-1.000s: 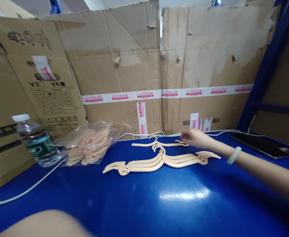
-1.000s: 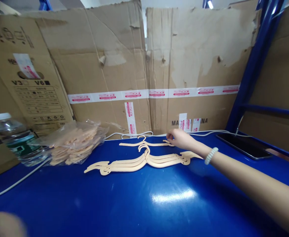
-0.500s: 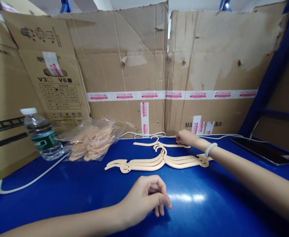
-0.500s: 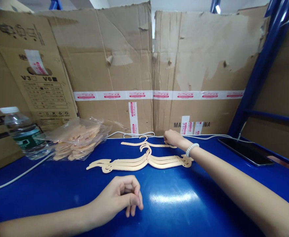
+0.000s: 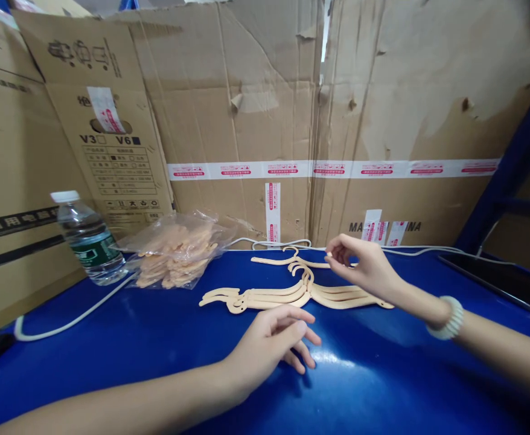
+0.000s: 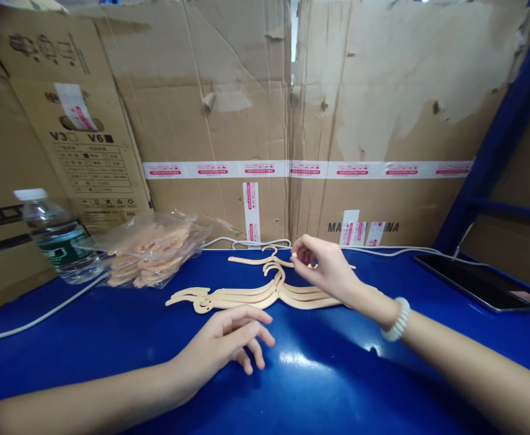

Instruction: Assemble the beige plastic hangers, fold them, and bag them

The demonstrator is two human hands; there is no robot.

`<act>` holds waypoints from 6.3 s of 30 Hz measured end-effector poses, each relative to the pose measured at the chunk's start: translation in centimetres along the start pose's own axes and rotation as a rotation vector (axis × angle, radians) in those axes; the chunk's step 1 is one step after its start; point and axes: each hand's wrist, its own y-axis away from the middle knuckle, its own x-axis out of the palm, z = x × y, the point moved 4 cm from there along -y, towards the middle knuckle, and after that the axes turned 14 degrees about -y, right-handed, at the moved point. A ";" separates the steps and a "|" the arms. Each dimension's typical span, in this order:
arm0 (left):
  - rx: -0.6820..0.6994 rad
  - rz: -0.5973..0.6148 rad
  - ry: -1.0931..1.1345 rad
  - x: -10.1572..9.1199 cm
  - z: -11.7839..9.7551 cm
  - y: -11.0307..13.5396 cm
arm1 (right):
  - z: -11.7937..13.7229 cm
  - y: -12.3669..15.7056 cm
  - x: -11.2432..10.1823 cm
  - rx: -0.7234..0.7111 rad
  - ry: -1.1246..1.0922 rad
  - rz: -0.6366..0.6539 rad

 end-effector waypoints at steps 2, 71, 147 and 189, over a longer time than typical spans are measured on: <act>0.003 0.013 0.006 0.0 -0.2 0.0 | 2.4 2.0 0.5 -0.060 -0.250 -0.078; 0.070 -0.362 0.337 -6.0 -0.9 3.2 | 1.1 5.8 -1.1 -0.013 -0.228 0.159; 0.282 -0.024 -1.495 -4.6 -0.4 3.1 | -2.5 6.4 4.2 0.251 0.275 0.484; 0.568 -0.168 -1.350 -5.7 -0.1 2.2 | 0.2 6.8 3.9 0.390 -0.466 0.374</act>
